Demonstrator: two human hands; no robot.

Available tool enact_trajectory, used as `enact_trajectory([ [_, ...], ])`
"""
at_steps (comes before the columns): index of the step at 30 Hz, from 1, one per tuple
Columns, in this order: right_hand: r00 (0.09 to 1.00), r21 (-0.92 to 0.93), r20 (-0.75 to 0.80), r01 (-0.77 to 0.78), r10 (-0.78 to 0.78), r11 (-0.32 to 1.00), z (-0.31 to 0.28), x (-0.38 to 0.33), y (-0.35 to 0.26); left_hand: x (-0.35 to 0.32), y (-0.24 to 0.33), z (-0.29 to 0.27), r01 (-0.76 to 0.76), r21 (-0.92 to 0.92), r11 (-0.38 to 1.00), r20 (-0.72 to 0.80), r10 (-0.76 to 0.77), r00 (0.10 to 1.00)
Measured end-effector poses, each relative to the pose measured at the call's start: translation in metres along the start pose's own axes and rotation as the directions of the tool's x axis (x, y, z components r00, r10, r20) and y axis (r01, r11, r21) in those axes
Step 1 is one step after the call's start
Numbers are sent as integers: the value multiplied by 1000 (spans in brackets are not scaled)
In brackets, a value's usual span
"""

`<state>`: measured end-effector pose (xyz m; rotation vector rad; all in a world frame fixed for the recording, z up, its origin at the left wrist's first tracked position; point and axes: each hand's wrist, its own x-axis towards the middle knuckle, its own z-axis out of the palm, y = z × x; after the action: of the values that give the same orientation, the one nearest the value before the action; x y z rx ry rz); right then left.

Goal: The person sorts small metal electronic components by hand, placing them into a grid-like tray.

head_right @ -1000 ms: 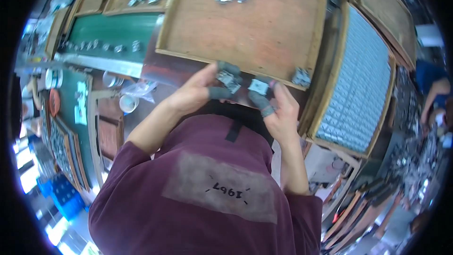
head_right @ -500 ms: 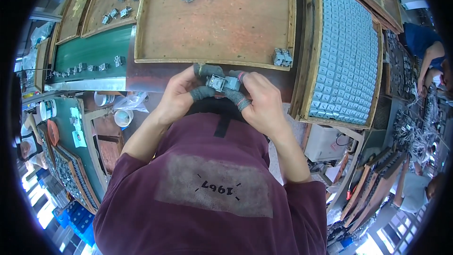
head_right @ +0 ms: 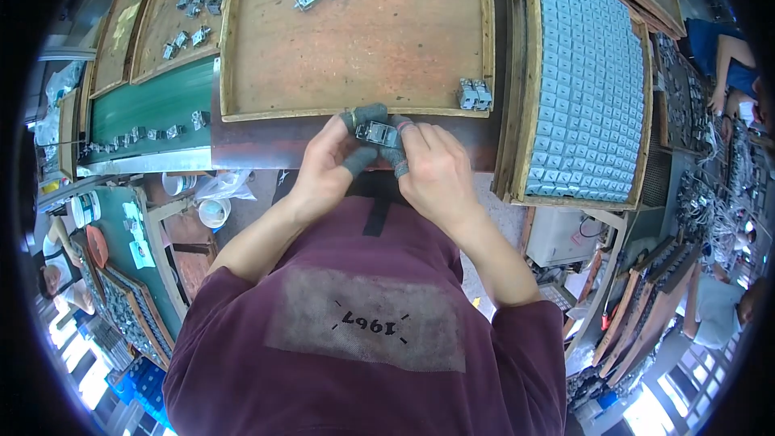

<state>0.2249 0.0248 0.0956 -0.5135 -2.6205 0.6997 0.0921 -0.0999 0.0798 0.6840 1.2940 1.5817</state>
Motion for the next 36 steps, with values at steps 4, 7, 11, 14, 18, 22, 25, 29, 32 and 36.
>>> enact_trajectory([
  [4, 997, 39, -31, -72, 73, 997, 5, -2, -4, 5, -4, 10, -235, 578, 782, 22, 273, 962],
  [7, 986, 100, 40, -162, 159, 982, 5, -3, 0, 18, -17, 4, -325, 789, 522, 99, 415, 904],
  [11, 871, 406, 413, -436, 264, 803, -13, 10, 18, 27, -7, 2, -469, 599, 649, 210, 438, 874],
  [14, 911, 499, 341, -384, 231, 777, -13, -1, 24, 32, -2, 6, -571, 572, 589, 309, 490, 815],
  [18, 928, 556, 255, -370, 271, 744, -19, -3, 22, 41, 3, 13, -605, 541, 584, 339, 507, 793],
  [22, 803, 411, 317, -596, 505, 690, -13, -17, 39, 72, -18, 16, -473, 587, 657, 310, 357, 881],
  [25, 772, 330, 251, -635, 584, 698, -14, -29, 41, 115, -60, 6, -334, 652, 681, 237, 235, 943],
  [29, 788, 369, 304, -616, 536, 696, -6, -51, 35, 153, -79, 13, -150, 682, 716, 273, -59, 960],
  [32, 830, 291, 352, -536, 433, 792, 3, -58, 28, 160, -73, 27, -110, 768, 631, 243, -128, 962],
  [36, 802, 335, 357, -589, 479, 736, 18, -51, 19, 155, -82, 27, -127, 729, 672, 246, -84, 966],
])
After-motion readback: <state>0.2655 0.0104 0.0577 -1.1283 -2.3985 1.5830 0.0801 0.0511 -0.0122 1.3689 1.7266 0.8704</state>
